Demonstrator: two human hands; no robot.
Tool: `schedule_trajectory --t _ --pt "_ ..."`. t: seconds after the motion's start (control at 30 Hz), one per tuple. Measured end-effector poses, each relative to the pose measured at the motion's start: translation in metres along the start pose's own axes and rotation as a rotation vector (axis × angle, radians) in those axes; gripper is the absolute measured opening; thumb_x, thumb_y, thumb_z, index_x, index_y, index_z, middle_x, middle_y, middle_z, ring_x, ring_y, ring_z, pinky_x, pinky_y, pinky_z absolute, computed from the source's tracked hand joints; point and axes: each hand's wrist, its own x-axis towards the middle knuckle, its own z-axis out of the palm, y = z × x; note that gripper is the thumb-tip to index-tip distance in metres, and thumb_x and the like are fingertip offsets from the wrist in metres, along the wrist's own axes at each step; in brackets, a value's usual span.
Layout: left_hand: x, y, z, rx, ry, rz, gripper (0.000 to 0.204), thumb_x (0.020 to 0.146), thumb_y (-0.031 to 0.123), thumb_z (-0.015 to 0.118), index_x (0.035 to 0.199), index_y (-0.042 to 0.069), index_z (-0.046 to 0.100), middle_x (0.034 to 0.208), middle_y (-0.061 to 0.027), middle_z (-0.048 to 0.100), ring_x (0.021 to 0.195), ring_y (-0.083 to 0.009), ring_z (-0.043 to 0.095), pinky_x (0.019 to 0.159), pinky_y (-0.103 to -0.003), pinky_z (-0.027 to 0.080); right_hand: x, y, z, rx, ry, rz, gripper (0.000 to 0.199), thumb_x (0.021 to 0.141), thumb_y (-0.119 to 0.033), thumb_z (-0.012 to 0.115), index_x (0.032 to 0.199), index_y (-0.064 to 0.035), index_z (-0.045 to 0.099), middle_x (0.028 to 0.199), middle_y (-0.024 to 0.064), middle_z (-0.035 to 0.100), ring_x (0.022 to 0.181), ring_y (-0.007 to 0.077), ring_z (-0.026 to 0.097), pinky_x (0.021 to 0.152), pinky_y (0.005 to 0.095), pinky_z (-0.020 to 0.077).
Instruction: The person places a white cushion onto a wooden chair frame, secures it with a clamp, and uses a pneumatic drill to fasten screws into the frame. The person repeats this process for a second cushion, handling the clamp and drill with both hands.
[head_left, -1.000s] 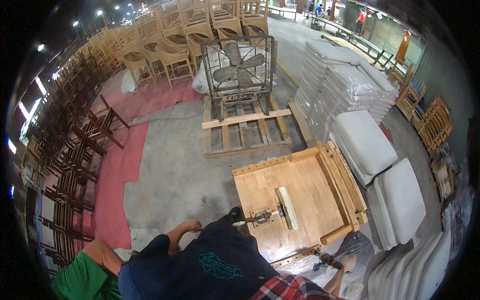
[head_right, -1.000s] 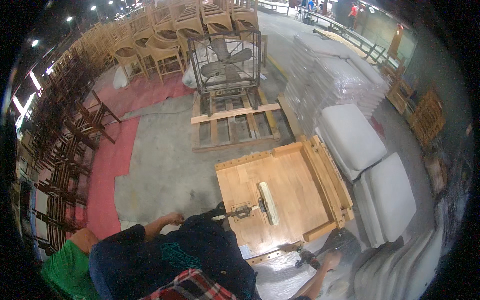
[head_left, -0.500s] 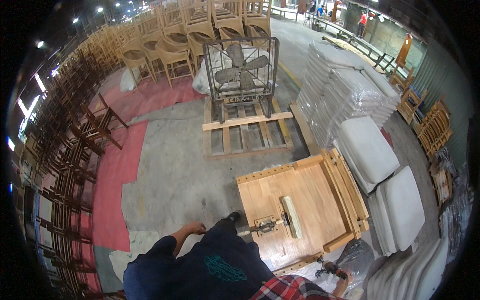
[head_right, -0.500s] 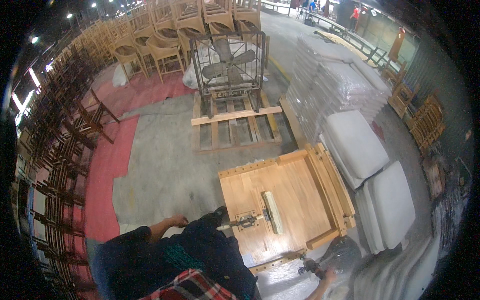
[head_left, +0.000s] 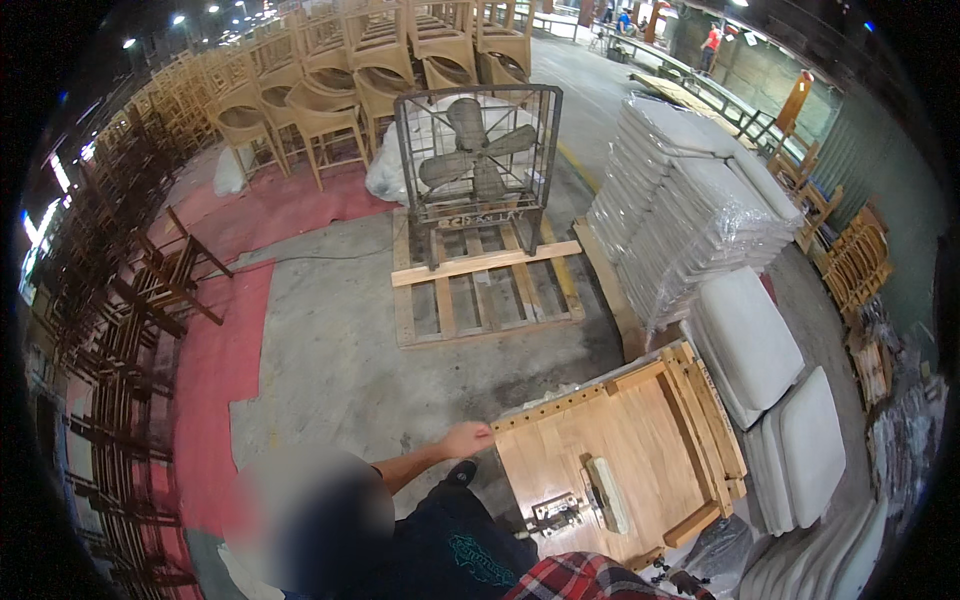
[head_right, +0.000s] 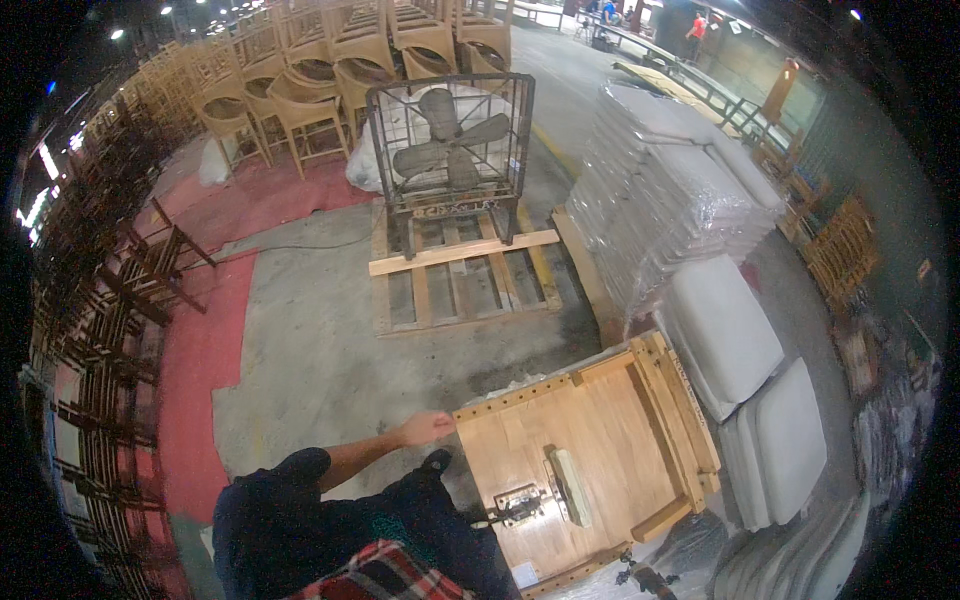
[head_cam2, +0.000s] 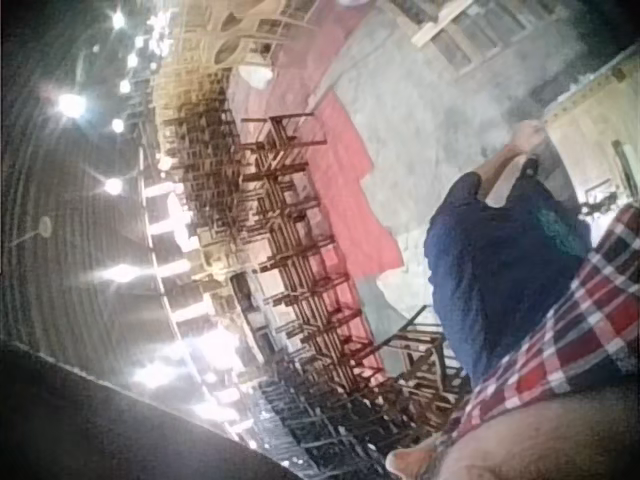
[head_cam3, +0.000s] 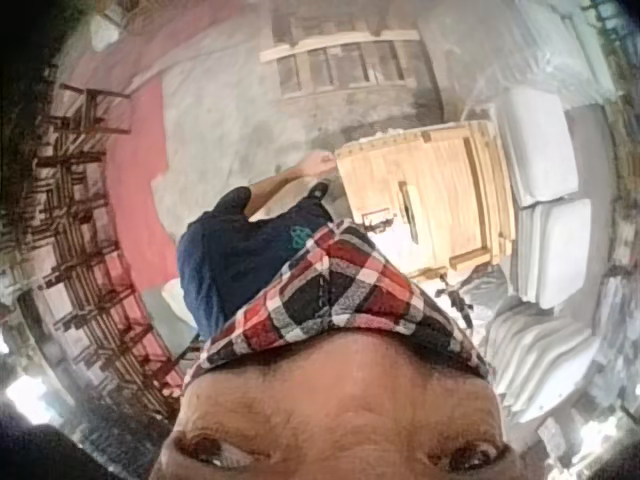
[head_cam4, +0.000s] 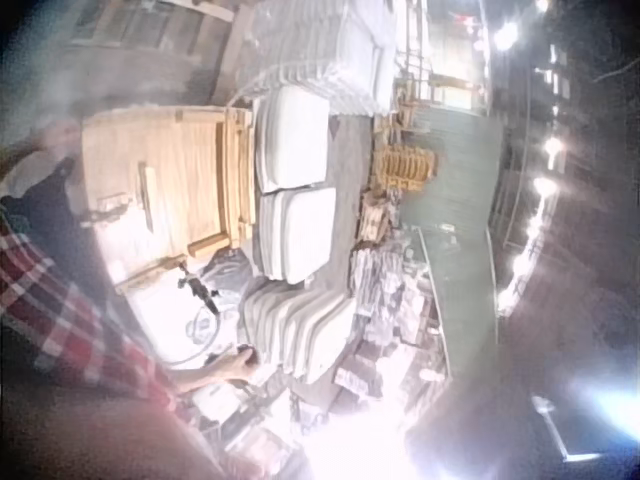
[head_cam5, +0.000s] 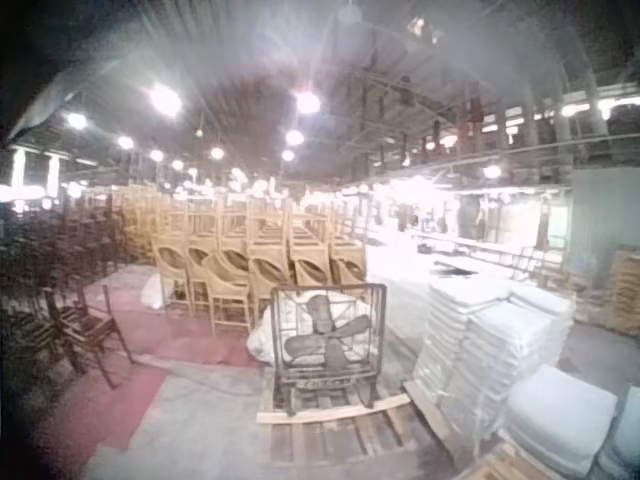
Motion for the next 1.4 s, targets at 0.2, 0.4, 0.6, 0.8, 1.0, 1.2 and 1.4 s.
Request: schedule_trajectory --t 0.2,0.4,0.6,0.8,1.0,1.2,1.4 --pt "0.066 0.097 -0.006 -0.583 -0.102 0.116 0.035 0.1 0.032 0.066 0.115 0.0 0.07 0.102 -0.0076 0.075 0.091 -0.0142 0.07 0.079 -0.031 0.056 -0.051 -0.078 0.043 0.167 -0.327 0.003 0.016 0.095 -0.005 0.067 0.108 0.0041 0.065 0.092 0.0136 0.068 0.074 0.0199 0.062 0.065 0.0305 0.053" --pt "0.034 0.18 0.038 -0.976 -0.702 -0.05 0.047 0.104 0.051 0.056 0.108 0.006 0.067 0.103 -0.0053 0.07 0.093 -0.0155 0.067 0.08 -0.031 0.057 -0.208 -0.068 0.205 0.443 -0.663 0.091 0.013 0.096 0.001 0.062 0.109 0.0002 0.063 0.089 0.0077 0.066 0.068 0.0131 0.061 0.061 0.0255 0.0523" --pt "0.002 0.158 0.034 -1.352 -0.818 -0.512 0.044 0.106 0.052 0.05 0.113 0.015 0.073 0.1 0.0048 0.069 0.092 -0.0086 0.063 0.077 -0.027 0.052 -0.303 -0.101 0.278 0.3 -0.893 0.119 0.015 0.093 0.006 0.06 0.108 0.0048 0.064 0.094 0.0141 0.071 0.081 0.0206 0.07 0.069 0.0333 0.0559" --pt "0.015 0.12 0.046 -1.276 -0.657 -0.534 0.033 0.106 0.043 0.054 0.115 0.016 0.072 0.102 0.0054 0.068 0.084 -0.0091 0.06 0.072 -0.026 0.05 -0.322 -0.105 0.295 0.174 -0.862 -0.07 0.015 0.094 0.0 0.064 0.108 0.0057 0.065 0.093 0.016 0.071 0.076 0.0216 0.07 0.068 0.0349 0.0555" --pt "0.022 0.108 0.064 -1.408 -0.537 -0.548 0.029 0.107 0.035 0.053 0.118 0.01 0.064 0.108 -0.0034 0.068 0.093 -0.0154 0.067 0.081 -0.032 0.057 -0.306 -0.122 0.293 0.261 -0.851 0.128 0.02 0.094 0.0 0.066 0.114 0.0046 0.064 0.101 0.0113 0.069 0.08 0.0156 0.064 0.069 0.0279 0.0549" --pt "0.037 0.112 0.048 -1.786 -0.815 -0.256 0.027 0.103 0.027 0.056 0.11 0.005 0.069 0.101 -0.0104 0.073 0.088 -0.0263 0.069 0.082 -0.043 0.058 -0.283 -0.101 0.3 0.303 -0.827 0.231 0.026 0.097 -0.015 0.068 0.116 0.0023 0.07 0.089 0.009 0.073 0.078 0.0154 0.067 0.068 0.031 0.0545" --pt "0.018 0.17 0.012 -1.658 -0.753 -0.31 0.068 0.11 0.051 0.033 0.141 -0.007 0.048 0.141 -0.0255 0.056 0.129 -0.0382 0.057 0.112 -0.05 0.047 -0.254 -0.11 0.266 0.454 -0.667 0.47 0.023 0.098 -0.012 0.069 0.113 0.0048 0.065 0.095 0.0123 0.073 0.084 0.0171 0.072 0.073 0.0292 0.0577"
